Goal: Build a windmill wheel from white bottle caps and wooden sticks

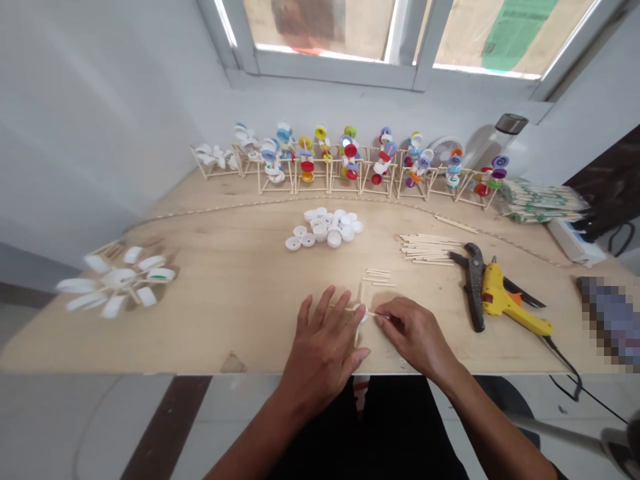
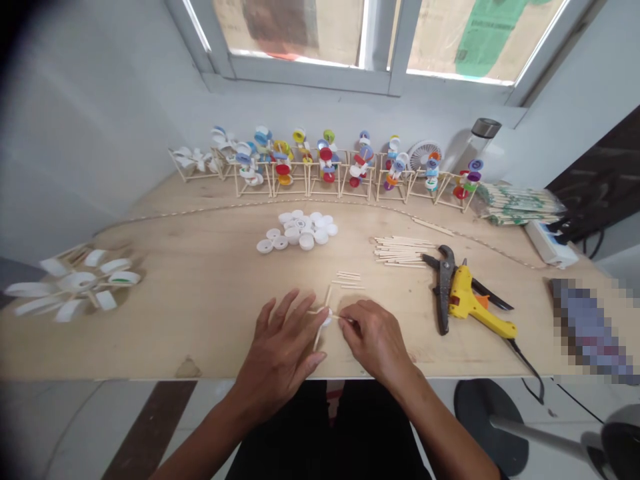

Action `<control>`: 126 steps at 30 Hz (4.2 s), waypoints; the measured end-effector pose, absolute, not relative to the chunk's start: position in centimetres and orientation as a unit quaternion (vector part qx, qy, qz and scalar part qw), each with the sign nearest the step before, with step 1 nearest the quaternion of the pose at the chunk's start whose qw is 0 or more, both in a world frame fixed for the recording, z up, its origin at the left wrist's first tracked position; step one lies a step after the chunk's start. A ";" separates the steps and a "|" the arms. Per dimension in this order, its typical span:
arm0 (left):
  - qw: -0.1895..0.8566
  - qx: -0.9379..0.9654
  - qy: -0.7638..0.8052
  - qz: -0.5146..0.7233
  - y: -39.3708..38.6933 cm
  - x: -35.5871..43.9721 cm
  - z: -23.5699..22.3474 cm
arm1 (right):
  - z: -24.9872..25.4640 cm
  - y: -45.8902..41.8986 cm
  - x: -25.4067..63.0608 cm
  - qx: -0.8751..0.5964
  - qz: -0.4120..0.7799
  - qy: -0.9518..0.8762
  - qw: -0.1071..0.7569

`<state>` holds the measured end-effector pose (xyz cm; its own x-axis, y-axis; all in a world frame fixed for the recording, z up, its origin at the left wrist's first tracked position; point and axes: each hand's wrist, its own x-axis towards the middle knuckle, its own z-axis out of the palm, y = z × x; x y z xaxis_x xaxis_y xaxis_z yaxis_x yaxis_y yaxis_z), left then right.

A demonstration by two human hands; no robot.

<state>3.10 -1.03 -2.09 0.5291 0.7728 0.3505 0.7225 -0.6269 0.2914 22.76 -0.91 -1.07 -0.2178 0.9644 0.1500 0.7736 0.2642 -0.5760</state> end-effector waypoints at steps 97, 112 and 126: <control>0.087 0.864 0.388 0.310 2.3 -0.5 -0.8 | -1.1 1.5 26.5 -0.557 -0.035 -0.782 0.277; 0.103 0.844 0.431 0.302 3.4 -0.4 -2.6 | -2.4 5.9 24.7 -0.560 -0.108 -0.806 0.160; 0.083 0.750 0.542 0.370 5.3 -1.1 -2.8 | -2.9 6.4 25.2 -0.555 -0.220 -0.772 0.217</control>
<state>-1.11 5.27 -2.80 0.1392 0.8739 0.4658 0.7511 -0.3997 0.5254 25.20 6.42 -2.87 -0.2903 0.7615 0.5796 0.9526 0.2874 0.0996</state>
